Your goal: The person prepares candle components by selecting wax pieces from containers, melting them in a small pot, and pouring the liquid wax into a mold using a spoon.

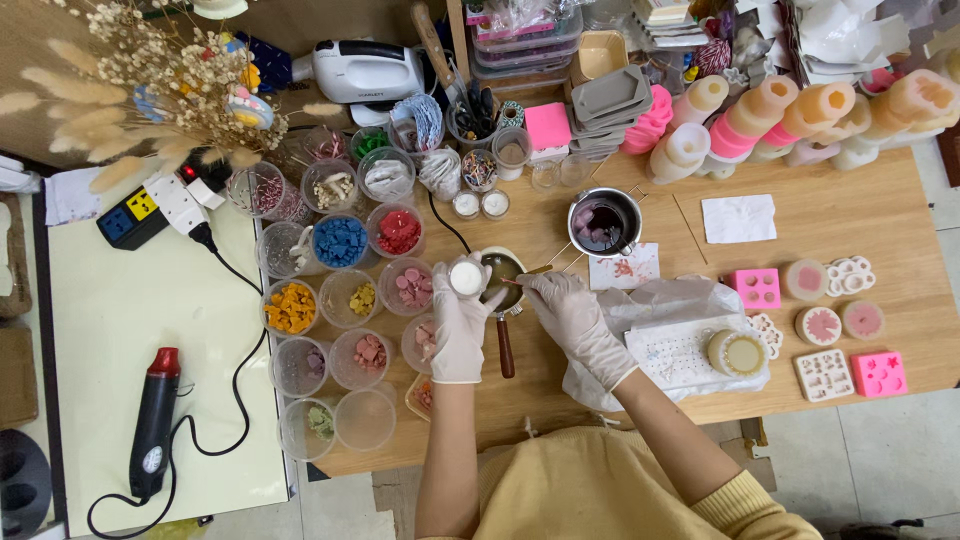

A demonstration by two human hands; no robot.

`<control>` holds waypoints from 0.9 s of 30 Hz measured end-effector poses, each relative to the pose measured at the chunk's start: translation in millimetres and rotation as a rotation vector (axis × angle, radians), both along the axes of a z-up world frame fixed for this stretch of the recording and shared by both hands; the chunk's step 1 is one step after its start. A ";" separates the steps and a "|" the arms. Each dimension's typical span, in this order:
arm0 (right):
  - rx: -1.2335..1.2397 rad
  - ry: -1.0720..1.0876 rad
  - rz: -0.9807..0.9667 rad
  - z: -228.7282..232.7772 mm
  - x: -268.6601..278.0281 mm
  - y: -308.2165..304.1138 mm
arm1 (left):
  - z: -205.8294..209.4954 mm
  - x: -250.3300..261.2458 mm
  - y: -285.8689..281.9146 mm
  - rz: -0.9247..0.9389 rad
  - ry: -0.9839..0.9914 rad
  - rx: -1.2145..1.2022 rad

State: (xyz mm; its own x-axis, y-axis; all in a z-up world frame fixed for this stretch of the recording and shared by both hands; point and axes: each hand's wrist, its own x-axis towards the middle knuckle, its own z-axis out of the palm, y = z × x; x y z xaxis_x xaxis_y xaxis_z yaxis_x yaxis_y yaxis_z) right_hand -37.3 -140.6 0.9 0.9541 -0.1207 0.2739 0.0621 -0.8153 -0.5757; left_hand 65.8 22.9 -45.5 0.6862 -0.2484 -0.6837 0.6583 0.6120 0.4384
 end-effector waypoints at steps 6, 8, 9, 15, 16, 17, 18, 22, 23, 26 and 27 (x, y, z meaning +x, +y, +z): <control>-0.200 0.020 0.008 -20.2 -3.9 8.0 | -14.7 -2.4 -9.0 -0.032 -0.055 -0.171; -0.273 0.051 0.009 -21.3 -8.2 8.2 | -14.6 -1.2 -9.7 -0.027 -0.014 -0.129; -0.294 0.056 0.004 -20.4 -11.1 7.8 | -14.6 -1.1 -10.0 -0.028 -0.016 -0.130; -0.183 0.081 -0.098 -7.5 -14.9 8.0 | -21.3 -3.4 -9.6 -0.047 -0.053 -0.060; -0.107 0.117 -0.182 -4.4 -14.3 10.3 | -20.5 -4.2 -8.0 -0.045 -0.069 -0.074; -0.107 0.117 -0.185 -1.8 -12.0 13.0 | -18.5 -4.8 -7.6 -0.043 -0.086 -0.087; 0.028 0.224 -0.230 0.1 -8.0 15.7 | -15.3 -5.0 -7.9 -0.046 -0.087 -0.087; 0.145 0.520 -0.277 3.6 6.4 20.1 | 3.1 -8.7 -7.5 -0.102 -0.115 0.006; 0.145 0.517 -0.276 4.3 7.7 20.5 | 6.9 -9.0 -7.3 -0.112 -0.121 0.034; -0.001 0.569 -0.340 8.7 9.2 19.9 | 13.2 -7.9 -6.4 -0.073 -0.111 0.035; 0.114 0.473 -0.335 12.1 7.1 18.9 | 14.4 -8.0 -6.1 -0.073 -0.113 0.034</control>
